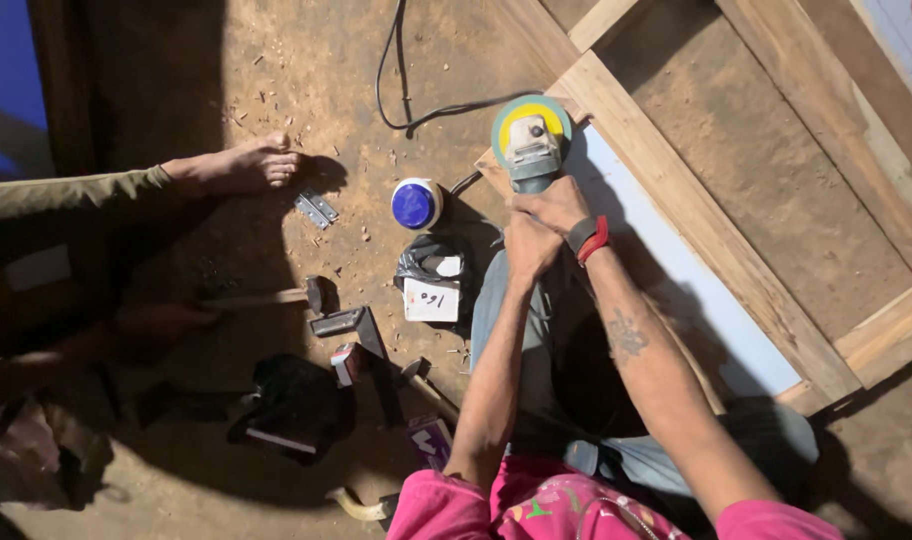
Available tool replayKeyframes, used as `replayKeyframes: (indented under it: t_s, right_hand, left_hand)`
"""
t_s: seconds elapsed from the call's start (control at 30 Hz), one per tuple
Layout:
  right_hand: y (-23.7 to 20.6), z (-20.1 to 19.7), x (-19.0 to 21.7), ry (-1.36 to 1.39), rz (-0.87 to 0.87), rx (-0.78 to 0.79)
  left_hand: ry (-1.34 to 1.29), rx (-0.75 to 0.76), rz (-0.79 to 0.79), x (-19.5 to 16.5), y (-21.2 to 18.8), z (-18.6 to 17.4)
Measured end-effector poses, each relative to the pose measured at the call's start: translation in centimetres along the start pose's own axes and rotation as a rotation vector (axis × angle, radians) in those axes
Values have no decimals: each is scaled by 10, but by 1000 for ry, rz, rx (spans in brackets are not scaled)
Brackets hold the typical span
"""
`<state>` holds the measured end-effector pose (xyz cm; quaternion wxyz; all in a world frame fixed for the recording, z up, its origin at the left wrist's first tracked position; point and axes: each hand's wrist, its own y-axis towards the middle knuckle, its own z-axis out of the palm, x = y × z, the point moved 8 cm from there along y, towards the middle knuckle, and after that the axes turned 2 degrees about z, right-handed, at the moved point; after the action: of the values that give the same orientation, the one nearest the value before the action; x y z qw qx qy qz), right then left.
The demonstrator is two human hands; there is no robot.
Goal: The person uses an angle grinder with a sanding disc to smooth the edges of a wooden frame. They then measure the frame with a tape measure and place a metal handle on it.
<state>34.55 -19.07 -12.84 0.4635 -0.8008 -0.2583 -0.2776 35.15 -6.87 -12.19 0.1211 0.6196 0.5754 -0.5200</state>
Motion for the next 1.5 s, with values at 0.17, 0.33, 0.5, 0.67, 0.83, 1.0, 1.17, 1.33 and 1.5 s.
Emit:
replayKeyframes:
  t_s: [0.17,0.33,0.5,0.67,0.83,1.0,1.17,1.33,1.5]
  right_hand:
    - [10,-29,-4,228,-58,-73]
    - [31,-76,-6,339,-18,-112]
    - [33,-64,6,406,-46,-42]
    - [8,-23,0,160,41,35]
    - [-15,-1,7,33,-56,104]
    - [-15,11,10,-104,-75,113]
    - [-14,1,12,90,-185,88]
    - [-15,9,-5,-104,-30,132]
    - [-17,15,5,-97,-115,132]
  left_hand:
    - [-81,-34,262,-36,9,13]
    - [31,112,166,-72,36,46]
    - [-4,78,178,-71,39,36]
    - [-28,-65,109,-31,10,10]
    - [28,-74,-29,4,-17,9]
    - [-73,-151,-38,16,-20,2]
    - [-55,-142,23,9,-19,10]
    - [-29,-126,-58,15,-26,10]
    - [-73,-167,-80,12,-32,-2]
